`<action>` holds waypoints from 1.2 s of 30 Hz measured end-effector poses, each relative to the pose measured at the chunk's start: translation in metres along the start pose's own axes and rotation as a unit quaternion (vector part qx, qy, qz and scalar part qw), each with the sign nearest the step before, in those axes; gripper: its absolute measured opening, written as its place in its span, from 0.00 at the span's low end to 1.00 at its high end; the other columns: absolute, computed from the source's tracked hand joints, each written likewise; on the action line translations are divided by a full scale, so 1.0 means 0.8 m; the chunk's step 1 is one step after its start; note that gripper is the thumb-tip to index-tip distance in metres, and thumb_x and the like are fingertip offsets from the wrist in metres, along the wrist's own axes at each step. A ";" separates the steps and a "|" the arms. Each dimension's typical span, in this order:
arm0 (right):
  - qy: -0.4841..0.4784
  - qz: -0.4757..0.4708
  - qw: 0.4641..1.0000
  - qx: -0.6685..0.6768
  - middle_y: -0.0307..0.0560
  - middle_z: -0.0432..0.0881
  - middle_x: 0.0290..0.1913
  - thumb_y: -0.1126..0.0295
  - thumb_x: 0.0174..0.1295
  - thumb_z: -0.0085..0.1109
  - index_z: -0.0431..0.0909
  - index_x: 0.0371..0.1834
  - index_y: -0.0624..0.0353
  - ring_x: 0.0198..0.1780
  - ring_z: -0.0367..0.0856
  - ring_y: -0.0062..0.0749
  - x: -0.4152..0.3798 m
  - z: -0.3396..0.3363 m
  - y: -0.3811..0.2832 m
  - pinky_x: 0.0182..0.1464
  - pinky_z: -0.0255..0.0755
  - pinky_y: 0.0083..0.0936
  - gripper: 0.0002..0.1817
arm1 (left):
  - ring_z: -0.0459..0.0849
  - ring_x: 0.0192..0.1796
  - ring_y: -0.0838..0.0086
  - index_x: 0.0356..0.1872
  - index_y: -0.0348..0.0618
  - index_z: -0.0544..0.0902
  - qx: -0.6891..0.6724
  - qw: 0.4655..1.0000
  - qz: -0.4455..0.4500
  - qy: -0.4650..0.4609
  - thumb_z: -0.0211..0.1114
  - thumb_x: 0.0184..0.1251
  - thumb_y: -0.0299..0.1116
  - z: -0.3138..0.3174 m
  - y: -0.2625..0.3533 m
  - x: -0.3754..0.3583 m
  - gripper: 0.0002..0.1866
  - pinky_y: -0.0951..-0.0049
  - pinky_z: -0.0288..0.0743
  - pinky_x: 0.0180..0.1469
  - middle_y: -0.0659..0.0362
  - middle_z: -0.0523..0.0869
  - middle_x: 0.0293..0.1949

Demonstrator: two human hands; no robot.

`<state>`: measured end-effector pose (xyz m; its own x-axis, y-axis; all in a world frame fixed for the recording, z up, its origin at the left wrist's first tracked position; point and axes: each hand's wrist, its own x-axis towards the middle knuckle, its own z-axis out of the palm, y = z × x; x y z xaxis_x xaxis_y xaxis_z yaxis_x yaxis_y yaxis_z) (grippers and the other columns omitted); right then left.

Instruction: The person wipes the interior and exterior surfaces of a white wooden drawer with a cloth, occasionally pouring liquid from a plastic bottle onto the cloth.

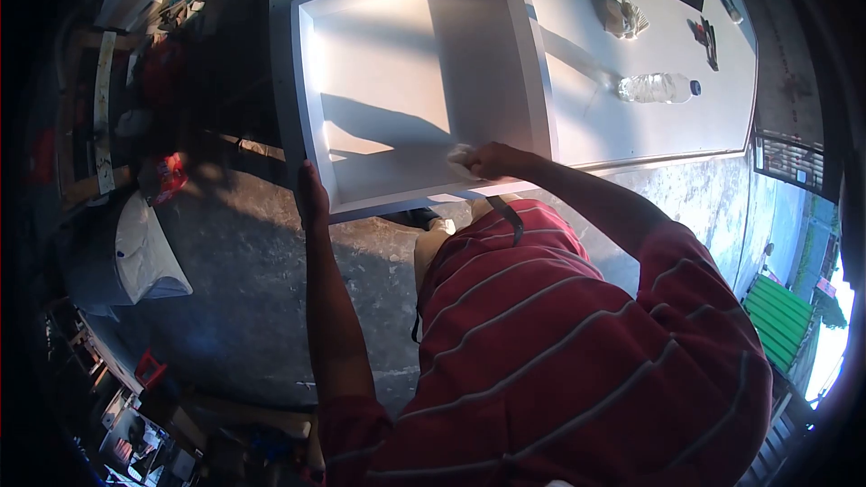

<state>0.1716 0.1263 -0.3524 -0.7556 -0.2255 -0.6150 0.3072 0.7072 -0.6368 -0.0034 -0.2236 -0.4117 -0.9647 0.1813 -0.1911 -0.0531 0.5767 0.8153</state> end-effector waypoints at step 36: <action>0.467 0.099 0.872 -0.110 0.73 0.47 0.71 0.52 0.67 0.43 0.51 0.74 0.51 0.69 0.50 0.76 0.167 -0.189 0.082 0.69 0.45 0.62 0.34 | 0.76 0.51 0.55 0.50 0.28 0.74 -0.034 0.996 -0.078 0.019 0.40 0.78 0.49 -0.001 -0.004 -0.013 0.28 0.64 0.69 0.55 0.43 0.79 0.48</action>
<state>0.0030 0.2442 -0.4064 -0.8732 0.4872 0.0099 0.4444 0.8044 -0.3942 0.0065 -0.2276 -0.4121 -0.9523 0.0629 -0.2986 -0.2192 0.5398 0.8128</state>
